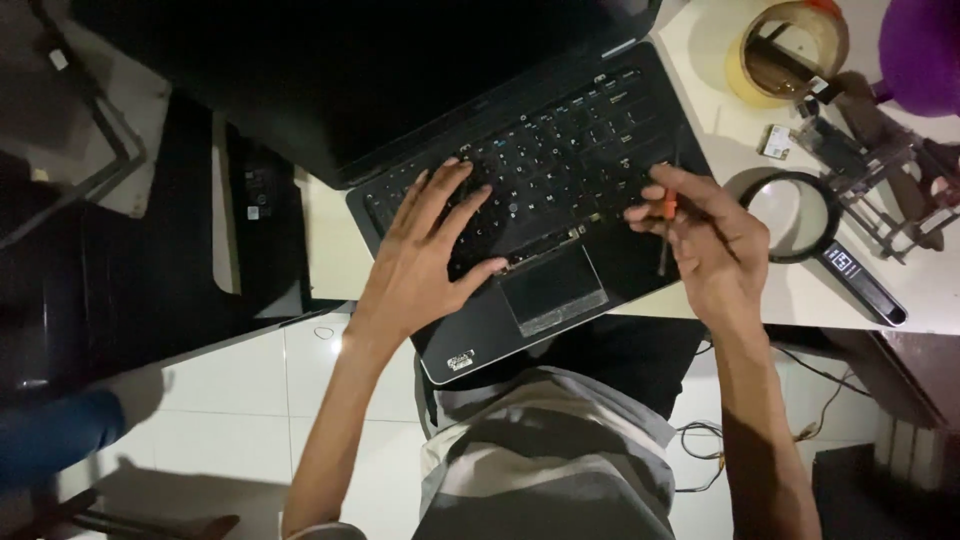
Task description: Reconnecting internal ribbon cables and components to a motherboard inside a laptop during a repair process.
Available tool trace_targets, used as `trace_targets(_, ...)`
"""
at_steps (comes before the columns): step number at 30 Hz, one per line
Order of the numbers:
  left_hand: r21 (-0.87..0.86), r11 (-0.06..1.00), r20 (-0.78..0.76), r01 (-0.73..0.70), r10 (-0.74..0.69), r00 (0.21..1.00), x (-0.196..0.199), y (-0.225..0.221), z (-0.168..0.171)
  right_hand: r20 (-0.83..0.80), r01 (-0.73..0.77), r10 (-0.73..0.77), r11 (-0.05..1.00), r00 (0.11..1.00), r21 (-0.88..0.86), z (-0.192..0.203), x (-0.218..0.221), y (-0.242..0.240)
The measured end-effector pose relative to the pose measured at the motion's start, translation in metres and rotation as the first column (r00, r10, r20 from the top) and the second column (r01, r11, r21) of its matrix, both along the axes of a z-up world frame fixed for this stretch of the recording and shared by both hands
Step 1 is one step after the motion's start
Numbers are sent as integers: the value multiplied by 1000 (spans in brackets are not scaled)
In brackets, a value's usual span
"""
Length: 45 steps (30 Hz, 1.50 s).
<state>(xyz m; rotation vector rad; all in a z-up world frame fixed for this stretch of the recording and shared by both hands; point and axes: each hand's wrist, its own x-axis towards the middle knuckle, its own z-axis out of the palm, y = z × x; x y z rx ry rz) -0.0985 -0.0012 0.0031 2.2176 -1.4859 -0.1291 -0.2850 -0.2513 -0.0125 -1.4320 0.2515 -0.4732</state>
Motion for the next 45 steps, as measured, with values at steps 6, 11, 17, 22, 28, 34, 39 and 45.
trace_targets(6, -192, 981, 213, 15, 27, 977, 8, -4, -31, -101, 35, -57, 977, 993, -210, 2, 6, -1)
trace_targets(11, -237, 971, 280, 37, 31, 959, 4, -3, -31, -143, -27, -3, 978, 990, -206, 13, 11, 0)
trace_targets(17, -297, 950, 340, 99, 8, 941, 1, -1, -36, -164, -66, 14, 946, 986, -318, 16, 15, 2)
trace_targets(22, -358, 927, 334, 110, 18, 942, -3, -3, -35, -171, -43, -17, 938, 985, -344, 16, 15, 5)
trace_targets(28, -407, 903, 357, 139, 17, 934, -4, -7, -28, -252, -34, -71, 921, 965, -389, 20, 15, 11)
trace_targets(34, -415, 893, 431, 171, 27, 902, -3, -8, -26, -284, 12, -155, 895, 946, -447, 29, 12, 25)
trace_targets(39, -439, 882, 393, 170, 19, 919, -5, -8, -21, -191, 37, -170, 832, 967, -554, 33, 7, 38)
trace_targets(45, -433, 881, 422, 191, 10, 906, -3, -7, -24, -160, 24, -202, 689, 966, -725, 28, 1, 46)
